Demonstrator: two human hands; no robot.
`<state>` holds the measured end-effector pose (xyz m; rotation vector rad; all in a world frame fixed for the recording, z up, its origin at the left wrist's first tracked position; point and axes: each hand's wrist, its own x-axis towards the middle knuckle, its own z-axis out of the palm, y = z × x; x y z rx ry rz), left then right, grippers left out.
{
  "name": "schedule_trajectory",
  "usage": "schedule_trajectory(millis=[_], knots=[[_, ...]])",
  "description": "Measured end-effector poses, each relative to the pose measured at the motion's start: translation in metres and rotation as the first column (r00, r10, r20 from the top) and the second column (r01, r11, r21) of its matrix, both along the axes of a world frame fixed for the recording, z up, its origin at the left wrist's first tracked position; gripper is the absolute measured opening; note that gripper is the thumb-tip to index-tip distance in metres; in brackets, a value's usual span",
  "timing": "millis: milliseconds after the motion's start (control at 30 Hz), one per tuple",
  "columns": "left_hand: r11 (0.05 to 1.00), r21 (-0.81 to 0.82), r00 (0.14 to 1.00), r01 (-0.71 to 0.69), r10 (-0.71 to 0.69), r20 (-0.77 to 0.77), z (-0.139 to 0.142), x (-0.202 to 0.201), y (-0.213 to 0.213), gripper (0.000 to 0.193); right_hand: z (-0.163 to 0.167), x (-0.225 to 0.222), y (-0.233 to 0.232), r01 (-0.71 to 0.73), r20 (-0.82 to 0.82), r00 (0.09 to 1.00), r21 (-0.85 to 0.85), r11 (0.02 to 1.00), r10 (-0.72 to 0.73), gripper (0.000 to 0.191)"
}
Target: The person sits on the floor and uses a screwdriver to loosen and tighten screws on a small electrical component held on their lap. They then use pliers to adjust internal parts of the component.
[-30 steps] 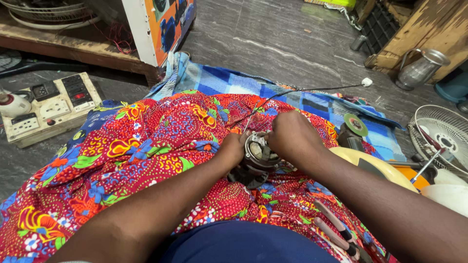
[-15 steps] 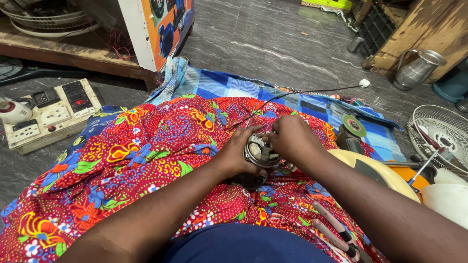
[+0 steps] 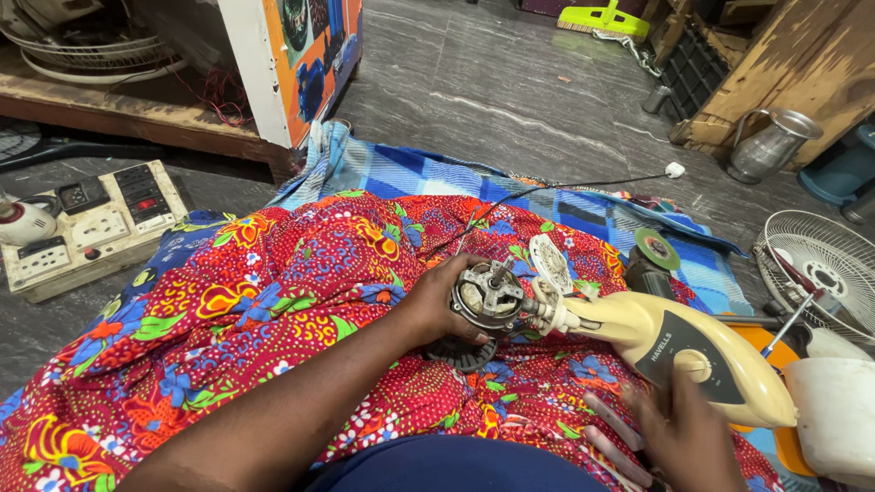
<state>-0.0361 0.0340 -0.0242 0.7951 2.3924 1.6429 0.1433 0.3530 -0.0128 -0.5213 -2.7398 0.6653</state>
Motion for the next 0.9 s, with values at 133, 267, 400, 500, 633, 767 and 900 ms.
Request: schedule_trajectory(millis=[133,267,400,500,633,767,900], knots=[[1.000,-0.015,1.000,0.018,-0.019,-0.008,-0.001,-0.001,-0.001,0.109,-0.125,0.035,0.063,-0.067,0.207,0.978,0.246,0.967,0.015,0.038],[0.999,0.022,0.999,0.049,-0.050,0.011,-0.005,-0.001,-0.007,0.108,-0.176,0.049,0.133,-0.435,-0.023,0.897,0.117,0.893,0.441,0.050],[0.999,-0.009,0.999,0.038,-0.038,-0.021,-0.005,-0.002,-0.007,0.108,-0.182,0.051,0.146,-0.451,0.012,0.892,0.118,0.885,0.452,0.062],[0.997,0.062,0.996,0.054,-0.058,0.062,-0.008,-0.001,-0.006,0.106,-0.180,0.061,0.145,-0.395,0.126,0.916,0.129,0.910,0.380,0.063],[0.998,0.046,0.997,0.046,-0.048,0.055,-0.008,-0.001,-0.007,0.106,-0.181,0.070,0.138,-0.305,0.218,0.949,0.454,0.837,0.228,0.059],[0.999,0.044,0.998,0.024,-0.026,0.057,-0.007,-0.002,-0.006,0.107,-0.174,0.055,0.167,-0.453,0.463,0.866,0.560,0.693,0.192,0.066],[1.000,0.010,0.998,-0.005,0.004,0.068,-0.006,-0.002,-0.006,0.106,-0.185,0.034,0.191,-0.585,0.433,0.655,-0.229,0.778,0.619,0.072]])
